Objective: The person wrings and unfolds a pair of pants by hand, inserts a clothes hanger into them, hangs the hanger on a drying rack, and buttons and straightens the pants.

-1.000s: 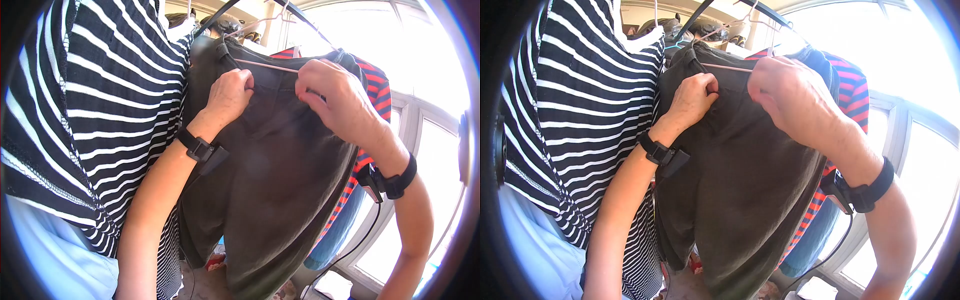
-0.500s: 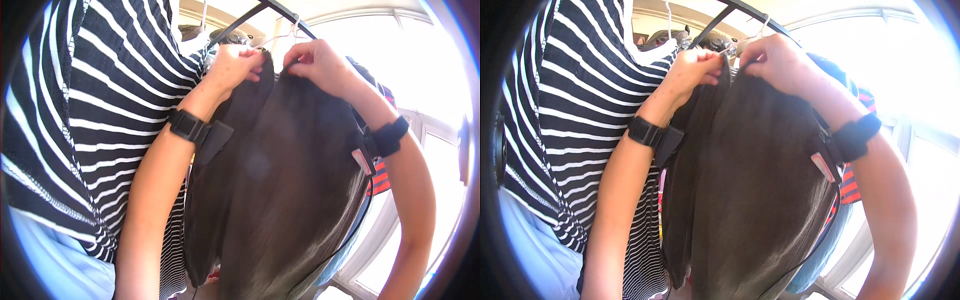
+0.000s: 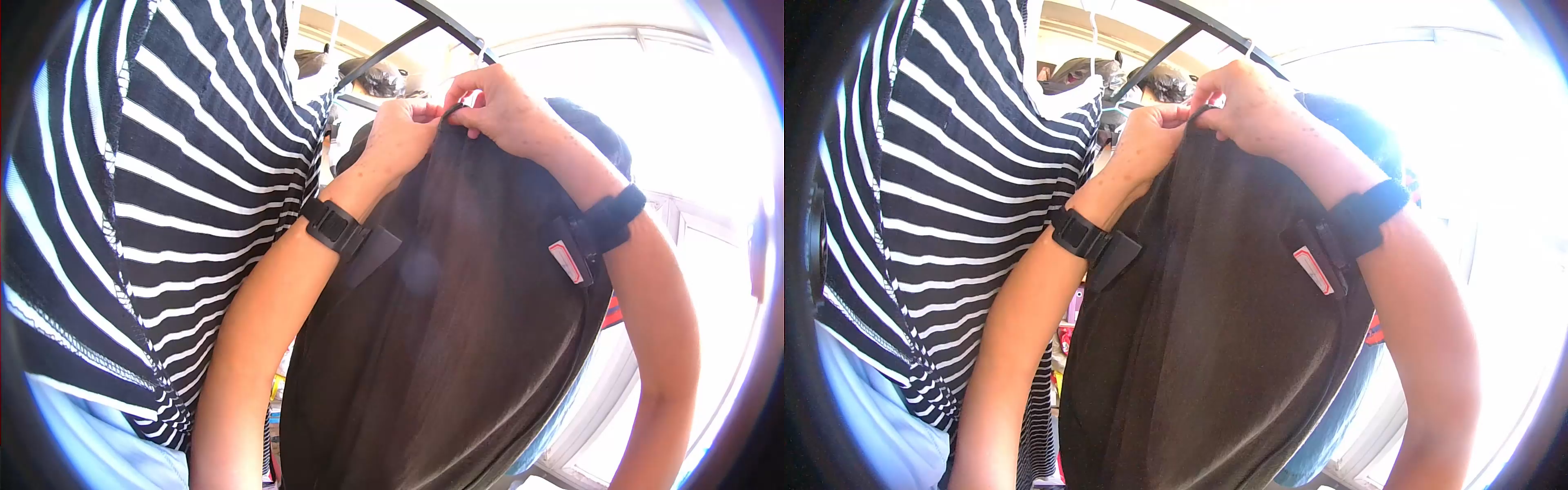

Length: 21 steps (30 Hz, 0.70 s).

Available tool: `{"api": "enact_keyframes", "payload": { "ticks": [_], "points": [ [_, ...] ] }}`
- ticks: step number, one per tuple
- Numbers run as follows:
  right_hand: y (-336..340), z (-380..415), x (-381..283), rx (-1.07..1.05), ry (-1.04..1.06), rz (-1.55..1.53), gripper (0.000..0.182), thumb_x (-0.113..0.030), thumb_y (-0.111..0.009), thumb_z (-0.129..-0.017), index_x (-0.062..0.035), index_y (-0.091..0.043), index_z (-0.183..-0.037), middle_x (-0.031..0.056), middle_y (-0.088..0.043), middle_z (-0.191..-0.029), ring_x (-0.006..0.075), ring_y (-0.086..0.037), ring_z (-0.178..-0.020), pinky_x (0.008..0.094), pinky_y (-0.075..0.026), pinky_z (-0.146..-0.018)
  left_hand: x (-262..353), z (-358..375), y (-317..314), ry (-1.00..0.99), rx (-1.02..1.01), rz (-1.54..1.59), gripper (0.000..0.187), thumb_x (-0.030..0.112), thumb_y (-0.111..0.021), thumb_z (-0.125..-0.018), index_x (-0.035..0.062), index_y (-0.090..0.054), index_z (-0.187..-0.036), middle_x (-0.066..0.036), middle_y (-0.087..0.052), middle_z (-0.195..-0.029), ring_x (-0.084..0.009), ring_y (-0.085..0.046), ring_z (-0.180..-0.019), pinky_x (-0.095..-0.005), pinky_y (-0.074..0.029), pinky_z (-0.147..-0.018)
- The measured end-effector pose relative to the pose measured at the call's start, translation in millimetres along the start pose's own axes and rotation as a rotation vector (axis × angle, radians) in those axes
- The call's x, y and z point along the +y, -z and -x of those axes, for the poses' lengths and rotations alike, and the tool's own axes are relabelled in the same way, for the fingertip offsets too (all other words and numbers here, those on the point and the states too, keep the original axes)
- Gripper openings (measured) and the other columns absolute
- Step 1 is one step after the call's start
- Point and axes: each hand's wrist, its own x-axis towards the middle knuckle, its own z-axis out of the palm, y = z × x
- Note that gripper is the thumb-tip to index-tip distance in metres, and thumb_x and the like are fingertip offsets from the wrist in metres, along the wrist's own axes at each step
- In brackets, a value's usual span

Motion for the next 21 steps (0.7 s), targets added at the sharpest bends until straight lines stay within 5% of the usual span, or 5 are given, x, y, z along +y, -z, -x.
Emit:
{"api": "enact_keyframes", "payload": {
  "ticks": [5, 8, 17, 21],
  "points": [
    [-1.3, 3.6, 10.6, 0.048, -0.041, -0.139, 0.014, -0.016, -0.075, -0.082, -0.0071, -0.069, -0.091, 0.0082, -0.068, -0.094, 0.0159, -0.069, -0.069, 0.0331, -0.053, -0.070, -1.5, 2.3, 2.0, 0.004, 0.013, 0.106, 0.021, 0.015, -0.073, -0.091, 0.0010, -0.073, -0.107, -0.003, -0.072, -0.092, -0.0048, -0.062, -0.074, -0.0204, -0.049, -0.065],
    [-5.5, -2.5, 26.4, 0.193, 0.115, 0.059, 0.017, -0.020, -0.077, -0.082, -0.0061, -0.069, -0.089, 0.0091, -0.069, -0.089, 0.0204, -0.070, -0.077, 0.0371, -0.053, -0.072, -3.4, -0.2, -1.0, -0.040, 0.034, 0.163, 0.017, 0.012, -0.072, -0.091, 0.0017, -0.073, -0.105, -0.003, -0.073, -0.092, -0.0052, -0.063, -0.075, -0.0201, -0.049, -0.067],
    [-8.3, 12.4, 17.1, 0.104, -0.062, 0.098, 0.014, -0.018, -0.075, -0.082, -0.0098, -0.077, -0.093, 0.0117, -0.073, -0.087, 0.0271, -0.071, -0.083, 0.0397, -0.054, -0.080, -10.3, 3.4, -6.2, 0.021, 0.050, 0.078, 0.018, 0.011, -0.071, -0.091, 0.0013, -0.073, -0.105, -0.004, -0.073, -0.096, -0.0064, -0.064, -0.080, -0.0216, -0.050, -0.070],
    [-18.9, 20.3, 31.6, 0.169, 0.049, 0.163, 0.012, -0.015, -0.073, -0.083, -0.0077, -0.076, -0.092, 0.0135, -0.072, -0.088, 0.0297, -0.070, -0.086, 0.0405, -0.054, -0.080, -13.1, 8.8, -8.3, 0.097, -0.045, 0.354, 0.017, 0.013, -0.071, -0.090, 0.0015, -0.071, -0.103, -0.002, -0.069, -0.095, -0.0079, -0.063, -0.082, -0.0225, -0.049, -0.070]
  ]
}}
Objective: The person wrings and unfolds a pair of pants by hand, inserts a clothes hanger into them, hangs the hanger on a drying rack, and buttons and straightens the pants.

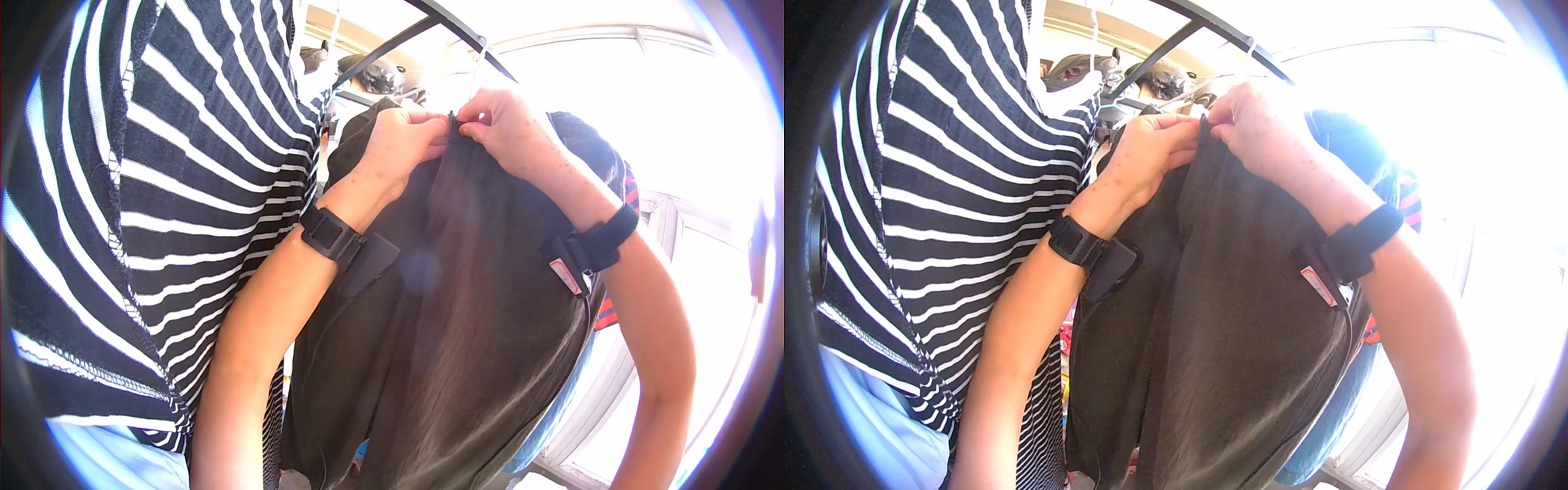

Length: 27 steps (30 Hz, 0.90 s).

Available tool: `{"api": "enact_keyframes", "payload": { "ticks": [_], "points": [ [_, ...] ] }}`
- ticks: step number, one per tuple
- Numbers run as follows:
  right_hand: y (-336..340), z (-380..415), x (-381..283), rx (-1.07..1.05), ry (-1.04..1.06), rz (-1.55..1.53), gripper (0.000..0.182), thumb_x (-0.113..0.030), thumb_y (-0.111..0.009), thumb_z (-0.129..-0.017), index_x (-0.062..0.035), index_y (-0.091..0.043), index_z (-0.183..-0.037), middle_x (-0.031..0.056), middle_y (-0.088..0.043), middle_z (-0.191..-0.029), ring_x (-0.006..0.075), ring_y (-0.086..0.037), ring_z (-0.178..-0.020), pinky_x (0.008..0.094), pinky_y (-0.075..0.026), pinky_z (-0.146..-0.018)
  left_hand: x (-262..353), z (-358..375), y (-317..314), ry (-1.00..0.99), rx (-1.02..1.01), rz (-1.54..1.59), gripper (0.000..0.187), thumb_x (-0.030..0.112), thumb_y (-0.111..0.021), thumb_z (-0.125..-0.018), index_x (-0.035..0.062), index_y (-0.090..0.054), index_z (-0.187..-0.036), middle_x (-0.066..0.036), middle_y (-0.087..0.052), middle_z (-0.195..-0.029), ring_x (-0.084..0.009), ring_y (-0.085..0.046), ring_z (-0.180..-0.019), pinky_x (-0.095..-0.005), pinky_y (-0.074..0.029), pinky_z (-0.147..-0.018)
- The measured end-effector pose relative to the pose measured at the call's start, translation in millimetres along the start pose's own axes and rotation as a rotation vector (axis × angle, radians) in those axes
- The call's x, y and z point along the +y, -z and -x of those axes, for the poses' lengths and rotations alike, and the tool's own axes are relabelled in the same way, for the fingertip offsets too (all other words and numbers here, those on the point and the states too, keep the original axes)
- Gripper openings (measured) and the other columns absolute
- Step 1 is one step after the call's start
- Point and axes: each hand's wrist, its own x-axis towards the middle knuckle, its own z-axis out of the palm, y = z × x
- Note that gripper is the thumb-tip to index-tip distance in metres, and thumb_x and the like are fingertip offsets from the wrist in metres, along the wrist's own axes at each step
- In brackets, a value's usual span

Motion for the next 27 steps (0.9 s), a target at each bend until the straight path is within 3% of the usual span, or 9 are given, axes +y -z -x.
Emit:
{"api": "enact_keyframes", "payload": {
  "ticks": [2, 5, 8, 17, 20, 23, 27],
  "points": [
    [-4.2, 3.8, -1.8, 0.050, 0.033, 0.016, 0.011, -0.014, -0.072, -0.083, -0.0068, -0.075, -0.091, 0.0142, -0.072, -0.088, 0.0305, -0.070, -0.088, 0.0408, -0.054, -0.080, 8.4, 7.1, -1.1, 0.065, -0.078, 0.090, 0.015, 0.013, -0.072, -0.089, 0.0026, -0.070, -0.100, 0.000, -0.067, -0.092, -0.0080, -0.061, -0.080, -0.0229, -0.048, -0.070],
    [-2.8, 11.4, -20.8, 0.052, -0.034, 0.042, 0.010, -0.013, -0.071, -0.083, -0.0064, -0.074, -0.090, 0.0144, -0.071, -0.087, 0.0305, -0.069, -0.088, 0.0414, -0.053, -0.081, 6.0, 7.1, -4.4, 0.096, 0.041, 0.007, 0.011, 0.012, -0.074, -0.087, 0.0055, -0.070, -0.095, 0.002, -0.063, -0.087, -0.0080, -0.056, -0.076, -0.0240, -0.046, -0.069],
    [-9.8, 16.4, -17.0, 0.099, 0.001, 0.064, 0.009, -0.007, -0.072, -0.083, -0.0041, -0.071, -0.092, 0.0118, -0.069, -0.077, 0.0242, -0.067, -0.072, 0.0362, -0.052, -0.071, 9.4, 10.2, -7.5, 0.156, 0.092, 0.032, 0.012, 0.008, -0.074, -0.085, 0.0056, -0.069, -0.095, 0.001, -0.062, -0.087, -0.0084, -0.055, -0.075, -0.0247, -0.044, -0.069],
    [7.0, 5.4, -21.6, 0.043, 0.101, 0.125, 0.003, -0.003, -0.069, -0.083, -0.0023, -0.067, -0.085, 0.0116, -0.067, -0.074, 0.0239, -0.065, -0.072, 0.0355, -0.052, -0.069, 7.0, 2.2, -11.6, 0.218, 0.210, 0.134, 0.015, 0.003, -0.071, -0.083, 0.0054, -0.069, -0.098, -0.001, -0.062, -0.089, -0.0119, -0.056, -0.079, -0.0290, -0.046, -0.073],
    [0.4, 5.7, -18.1, 0.051, 0.082, 0.024, 0.003, -0.004, -0.066, -0.081, -0.0032, -0.067, -0.083, 0.0154, -0.066, -0.080, 0.0334, -0.065, -0.082, 0.0426, -0.051, -0.076, 11.8, 7.6, -12.2, 0.214, 0.205, 0.085, 0.016, 0.005, -0.070, -0.084, 0.0054, -0.069, -0.100, 0.000, -0.062, -0.090, -0.0118, -0.056, -0.078, -0.0281, -0.045, -0.073],
    [-2.2, 7.1, -12.7, 0.049, 0.105, 0.079, 0.011, 0.000, -0.068, -0.081, -0.0011, -0.064, -0.092, 0.0130, -0.066, -0.080, 0.0237, -0.066, -0.076, 0.0359, -0.052, -0.071, 10.3, 5.8, -13.4, 0.228, 0.189, 0.118, 0.014, 0.005, -0.069, -0.085, 0.0055, -0.069, -0.099, 0.000, -0.062, -0.089, -0.0105, -0.054, -0.076, -0.0266, -0.043, -0.072],
    [-5.2, 4.8, -15.3, 0.034, 0.166, 0.065, 0.013, 0.000, -0.066, -0.083, -0.0009, -0.063, -0.095, 0.0128, -0.066, -0.087, 0.0264, -0.064, -0.082, 0.0367, -0.051, -0.076, 11.3, 2.8, -5.4, 0.222, 0.132, 0.174, 0.011, 0.004, -0.068, -0.085, 0.0053, -0.070, -0.096, 0.002, -0.062, -0.086, -0.0087, -0.053, -0.074, -0.0254, -0.041, -0.070]
  ]
}}
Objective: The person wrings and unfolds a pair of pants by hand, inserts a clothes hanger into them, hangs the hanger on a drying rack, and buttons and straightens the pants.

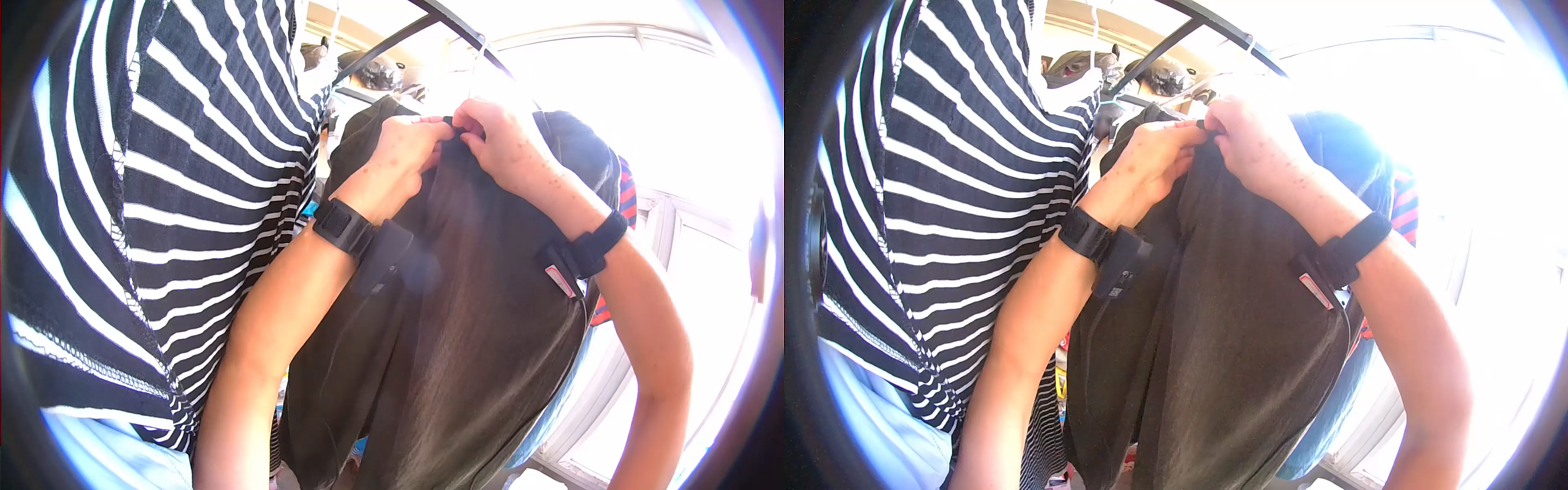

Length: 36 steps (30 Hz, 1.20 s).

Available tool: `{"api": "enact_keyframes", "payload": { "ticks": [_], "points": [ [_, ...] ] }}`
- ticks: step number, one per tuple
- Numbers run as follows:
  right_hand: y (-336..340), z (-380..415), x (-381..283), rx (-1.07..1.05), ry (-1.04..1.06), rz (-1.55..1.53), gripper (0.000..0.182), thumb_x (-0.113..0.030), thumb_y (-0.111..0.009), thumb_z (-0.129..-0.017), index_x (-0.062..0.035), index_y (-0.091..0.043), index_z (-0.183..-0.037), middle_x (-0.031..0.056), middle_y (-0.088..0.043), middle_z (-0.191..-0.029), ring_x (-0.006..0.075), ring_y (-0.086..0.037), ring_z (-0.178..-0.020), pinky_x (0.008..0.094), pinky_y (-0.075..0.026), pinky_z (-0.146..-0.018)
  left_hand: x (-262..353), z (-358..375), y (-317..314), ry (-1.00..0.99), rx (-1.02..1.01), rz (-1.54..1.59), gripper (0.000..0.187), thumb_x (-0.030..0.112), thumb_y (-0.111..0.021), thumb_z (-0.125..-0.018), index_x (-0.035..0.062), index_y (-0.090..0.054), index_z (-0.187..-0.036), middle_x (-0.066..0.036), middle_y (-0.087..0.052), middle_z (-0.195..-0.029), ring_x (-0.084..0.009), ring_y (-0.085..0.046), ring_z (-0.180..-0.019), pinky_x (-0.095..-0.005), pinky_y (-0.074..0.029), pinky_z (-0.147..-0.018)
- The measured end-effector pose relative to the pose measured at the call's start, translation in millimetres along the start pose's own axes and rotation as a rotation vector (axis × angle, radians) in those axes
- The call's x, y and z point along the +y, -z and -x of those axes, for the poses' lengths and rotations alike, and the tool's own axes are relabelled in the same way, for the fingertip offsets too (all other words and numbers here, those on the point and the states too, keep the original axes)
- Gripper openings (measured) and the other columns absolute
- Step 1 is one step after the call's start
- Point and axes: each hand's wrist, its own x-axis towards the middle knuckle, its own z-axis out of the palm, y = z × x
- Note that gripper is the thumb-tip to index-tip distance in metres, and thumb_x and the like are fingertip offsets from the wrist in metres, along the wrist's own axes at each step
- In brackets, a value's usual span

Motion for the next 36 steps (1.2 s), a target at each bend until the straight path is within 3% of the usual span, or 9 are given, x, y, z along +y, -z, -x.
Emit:
{"api": "enact_keyframes", "payload": {
  "ticks": [6, 11, 14, 18, 23, 27, 30, 33, 36],
  "points": [
    [-1.1, -2.2, -1.7, -0.018, 0.096, 0.084, 0.011, -0.002, -0.063, -0.085, -0.0018, -0.061, -0.095, 0.0129, -0.063, -0.092, 0.0316, -0.062, -0.088, 0.0389, -0.049, -0.080, -5.3, -8.1, 2.3, 0.042, 0.038, 0.040, 0.015, 0.000, -0.066, -0.084, 0.0042, -0.069, -0.098, 0.000, -0.064, -0.089, -0.0097, -0.056, -0.078, -0.0263, -0.044, -0.072],
    [7.6, -5.7, -11.3, -0.088, 0.022, 0.224, 0.007, -0.005, -0.065, -0.084, -0.0029, -0.061, -0.090, 0.0143, -0.064, -0.090, 0.0320, -0.063, -0.086, 0.0386, -0.049, -0.077, -5.9, -7.7, -2.2, 0.040, 0.049, 0.059, 0.024, -0.003, -0.067, -0.083, 0.0014, -0.066, -0.107, -0.003, -0.066, -0.095, -0.0125, -0.061, -0.083, -0.0265, -0.048, -0.076],
    [10.7, -8.5, -8.5, -0.101, -0.091, 0.071, 0.007, -0.007, -0.067, -0.083, -0.0034, -0.064, -0.088, 0.0115, -0.066, -0.083, 0.0263, -0.064, -0.080, 0.0373, -0.050, -0.073, -10.3, -4.2, 1.1, -0.059, 0.005, -0.002, 0.025, -0.003, -0.067, -0.084, -0.0002, -0.065, -0.108, -0.004, -0.067, -0.096, -0.0137, -0.062, -0.084, -0.0247, -0.048, -0.075],
    [18.9, -32.7, 9.8, -0.326, -0.560, -0.311, 0.008, -0.007, -0.065, -0.081, -0.0056, -0.069, -0.088, 0.0006, -0.065, -0.081, 0.0113, -0.059, -0.077, 0.0303, -0.047, -0.070, -14.4, -1.2, -12.3, -0.345, 0.104, -0.277, 0.025, -0.003, -0.068, -0.083, -0.0020, -0.063, -0.108, -0.006, -0.067, -0.096, -0.0147, -0.064, -0.086, -0.0261, -0.051, -0.076],
    [9.7, -32.2, 24.6, -0.356, -0.691, -0.641, 0.010, -0.009, -0.065, -0.079, -0.0082, -0.069, -0.087, -0.0003, -0.064, -0.082, 0.0098, -0.057, -0.077, 0.0240, -0.041, -0.072, -19.3, 6.8, -16.3, -0.649, 0.139, -0.604, 0.025, -0.003, -0.068, -0.082, -0.0006, -0.060, -0.105, -0.008, -0.067, -0.093, -0.0153, -0.066, -0.086, -0.0300, -0.054, -0.075],
    [8.2, -31.6, 21.7, -0.416, -0.716, -0.699, 0.013, -0.013, -0.064, -0.081, -0.0081, -0.069, -0.091, -0.0001, -0.064, -0.086, 0.0094, -0.056, -0.079, 0.0247, -0.042, -0.074, -21.7, 14.0, -14.7, -0.672, 0.158, -0.680, 0.025, 0.000, -0.070, -0.082, 0.0007, -0.058, -0.103, -0.008, -0.066, -0.088, -0.0157, -0.065, -0.079, -0.0302, -0.053, -0.071],
    [8.4, -37.2, 25.4, -0.551, -0.753, -0.541, 0.022, -0.021, -0.064, -0.084, -0.0065, -0.069, -0.100, 0.0021, -0.065, -0.092, 0.0122, -0.058, -0.085, 0.0288, -0.044, -0.078, -20.9, 17.1, -4.5, -0.632, 0.194, -0.771, 0.024, 0.005, -0.073, -0.082, 0.0010, -0.059, -0.101, -0.008, -0.065, -0.086, -0.0151, -0.063, -0.073, -0.0297, -0.052, -0.069],
    [29.1, -41.5, 5.6, -0.608, -0.550, -0.076, 0.035, -0.035, -0.066, -0.088, -0.0049, -0.069, -0.107, 0.0063, -0.066, -0.098, 0.0174, -0.059, -0.094, 0.0326, -0.046, -0.086, -24.2, 22.6, 19.2, -0.571, 0.207, -0.746, 0.023, 0.013, -0.075, -0.085, 0.0015, -0.061, -0.099, -0.005, -0.065, -0.083, -0.0118, -0.060, -0.070, -0.0278, -0.051, -0.068],
    [33.1, -36.5, -4.0, -0.651, -0.601, -0.203, 0.049, -0.048, -0.066, -0.088, -0.0048, -0.070, -0.110, 0.0106, -0.066, -0.103, 0.0225, -0.060, -0.102, 0.0354, -0.045, -0.092, -35.3, 36.2, 42.0, -0.586, 0.213, -0.656, 0.016, 0.009, -0.072, -0.086, 0.0015, -0.062, -0.096, -0.008, -0.067, -0.079, -0.0168, -0.064, -0.068, -0.0321, -0.051, -0.065]
  ]
}}
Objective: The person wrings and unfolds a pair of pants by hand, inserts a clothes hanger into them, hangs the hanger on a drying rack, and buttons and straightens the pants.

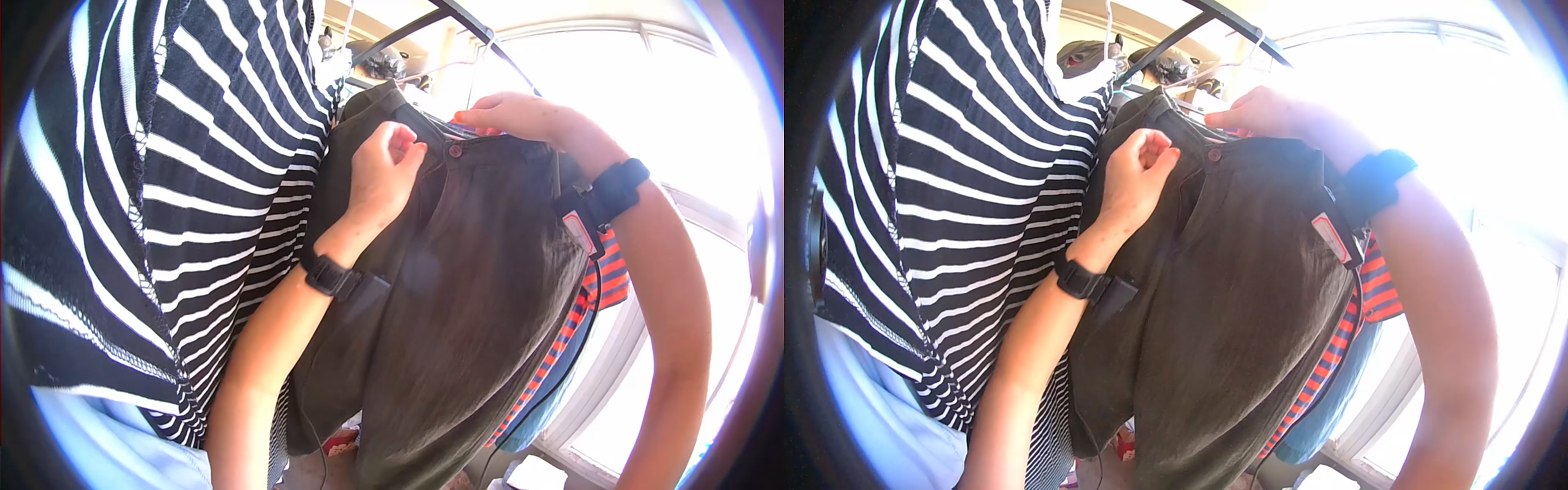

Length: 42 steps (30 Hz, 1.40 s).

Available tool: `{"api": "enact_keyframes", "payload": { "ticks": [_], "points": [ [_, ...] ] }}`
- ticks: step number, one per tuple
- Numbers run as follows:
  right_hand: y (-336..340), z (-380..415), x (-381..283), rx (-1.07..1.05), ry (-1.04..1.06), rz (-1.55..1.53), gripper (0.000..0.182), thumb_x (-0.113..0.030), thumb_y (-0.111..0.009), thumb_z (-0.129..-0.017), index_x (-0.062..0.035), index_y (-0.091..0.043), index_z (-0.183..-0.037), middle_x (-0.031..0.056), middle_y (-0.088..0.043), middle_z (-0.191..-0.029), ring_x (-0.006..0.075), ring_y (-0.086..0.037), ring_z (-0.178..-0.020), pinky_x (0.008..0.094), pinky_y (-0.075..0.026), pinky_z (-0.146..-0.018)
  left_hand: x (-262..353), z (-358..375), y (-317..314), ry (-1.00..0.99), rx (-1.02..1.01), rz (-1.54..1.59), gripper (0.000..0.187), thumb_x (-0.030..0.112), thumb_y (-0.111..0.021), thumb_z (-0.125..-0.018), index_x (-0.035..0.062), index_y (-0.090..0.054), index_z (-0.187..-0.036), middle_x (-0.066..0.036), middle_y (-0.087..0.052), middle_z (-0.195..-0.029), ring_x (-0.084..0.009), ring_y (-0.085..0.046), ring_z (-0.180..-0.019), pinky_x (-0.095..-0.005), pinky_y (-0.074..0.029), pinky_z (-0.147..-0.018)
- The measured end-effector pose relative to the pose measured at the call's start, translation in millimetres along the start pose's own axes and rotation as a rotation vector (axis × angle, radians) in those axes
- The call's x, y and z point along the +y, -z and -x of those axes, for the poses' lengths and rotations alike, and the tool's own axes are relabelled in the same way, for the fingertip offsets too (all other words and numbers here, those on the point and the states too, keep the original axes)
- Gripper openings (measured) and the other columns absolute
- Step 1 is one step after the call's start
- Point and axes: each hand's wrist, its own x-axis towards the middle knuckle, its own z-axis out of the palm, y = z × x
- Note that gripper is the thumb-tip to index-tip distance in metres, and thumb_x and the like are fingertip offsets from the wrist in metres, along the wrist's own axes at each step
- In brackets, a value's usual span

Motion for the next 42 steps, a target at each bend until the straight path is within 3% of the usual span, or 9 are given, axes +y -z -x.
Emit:
{"api": "enact_keyframes", "payload": {
  "ticks": [5, 7, 12, 16, 24, 33, 37, 39, 42],
  "points": [
    [-14.0, -14.8, -4.8, -0.006, 0.061, 0.273, 0.046, -0.046, -0.073, -0.085, -0.0041, -0.071, -0.105, 0.0138, -0.067, -0.105, 0.0248, -0.061, -0.104, 0.0384, -0.048, -0.089, 1.1, 50.7, 25.0, 0.072, -0.026, 0.039, 0.008, 0.004, -0.066, -0.088, 0.0022, -0.062, -0.095, -0.008, -0.068, -0.081, -0.0154, -0.065, -0.070, -0.0291, -0.050, -0.064],
    [-16.8, -26.4, -2.2, -0.032, 0.082, 0.309, 0.044, -0.043, -0.076, -0.083, -0.0037, -0.071, -0.103, 0.0141, -0.067, -0.105, 0.0253, -0.062, -0.104, 0.0391, -0.049, -0.087, 8.2, 71.4, 33.4, 0.129, -0.122, -0.053, 0.009, -0.001, -0.064, -0.089, 0.0016, -0.062, -0.097, -0.002, -0.064, -0.083, -0.0064, -0.059, -0.073, -0.0228, -0.047, -0.064],
    [-21.7, -24.4, -1.8, 0.046, 0.031, 0.223, 0.040, -0.038, -0.077, -0.083, -0.0025, -0.071, -0.100, 0.0126, -0.068, -0.105, 0.0263, -0.063, -0.102, 0.0381, -0.050, -0.085, 6.2, 101.0, 28.5, 0.018, -0.228, -0.155, 0.022, 0.000, -0.070, -0.082, 0.0025, -0.067, -0.103, -0.004, -0.061, -0.094, -0.0114, -0.057, -0.073, -0.0253, -0.047, -0.063],
    [-26.3, -25.9, 3.3, 0.055, 0.070, 0.195, 0.037, -0.036, -0.075, -0.085, -0.0032, -0.070, -0.100, 0.0113, -0.068, -0.106, 0.0249, -0.063, -0.102, 0.0380, -0.049, -0.086, 19.8, 96.0, 15.8, 0.035, -0.257, -0.152, 0.025, 0.005, -0.074, -0.081, 0.0014, -0.066, -0.105, -0.006, -0.060, -0.097, -0.0157, -0.055, -0.077, -0.0296, -0.047, -0.070],
    [-20.8, -23.0, 2.9, 0.108, -0.026, -0.034, 0.034, -0.035, -0.071, -0.089, -0.0050, -0.065, -0.104, 0.0065, -0.064, -0.095, 0.0176, -0.058, -0.091, 0.0347, -0.045, -0.082, 15.5, 78.3, 15.4, -0.013, -0.358, -0.103, 0.025, -0.002, -0.070, -0.082, 0.0006, -0.062, -0.106, -0.008, -0.058, -0.096, -0.0160, -0.057, -0.074, -0.0289, -0.047, -0.068],
    [-19.2, -30.5, 7.7, 0.305, 0.009, -0.050, 0.022, -0.022, -0.079, -0.081, -0.0091, -0.064, -0.093, 0.0019, -0.062, -0.089, 0.0137, -0.057, -0.087, 0.0320, -0.045, -0.078, 16.8, 50.9, 24.7, -0.093, -0.524, -0.133, 0.026, -0.006, -0.069, -0.081, 0.0014, -0.062, -0.106, -0.005, -0.057, -0.090, -0.0115, -0.054, -0.066, -0.0265, -0.046, -0.063],
    [-24.2, -34.3, 9.3, 0.357, 0.118, -0.051, 0.022, -0.019, -0.078, -0.082, -0.0070, -0.062, -0.092, 0.0041, -0.062, -0.090, 0.0158, -0.058, -0.087, 0.0333, -0.046, -0.079, 12.3, 45.4, 25.6, -0.058, -0.509, -0.091, 0.023, -0.006, -0.071, -0.080, 0.0003, -0.064, -0.101, -0.005, -0.060, -0.085, -0.0105, -0.056, -0.067, -0.0254, -0.047, -0.064],
    [-28.9, -29.7, 10.6, 0.396, 0.207, 0.022, 0.020, -0.016, -0.076, -0.083, -0.0057, -0.062, -0.093, 0.0074, -0.063, -0.091, 0.0198, -0.060, -0.088, 0.0354, -0.047, -0.080, 5.7, 46.3, 23.0, -0.134, -0.481, -0.093, 0.019, -0.003, -0.071, -0.081, 0.0008, -0.065, -0.099, -0.008, -0.063, -0.084, -0.0187, -0.061, -0.069, -0.0311, -0.050, -0.065],
    [-47.0, 0.6, 5.6, 0.709, 0.594, 0.339, 0.016, -0.009, -0.071, -0.084, -0.0020, -0.060, -0.095, 0.0142, -0.063, -0.092, 0.0302, -0.062, -0.092, 0.0412, -0.049, -0.081, -7.4, 46.4, 21.8, -0.336, -0.437, -0.176, 0.017, -0.002, -0.070, -0.081, 0.0006, -0.065, -0.097, -0.010, -0.064, -0.087, -0.0252, -0.064, -0.074, -0.0351, -0.052, -0.067]
  ]
}}
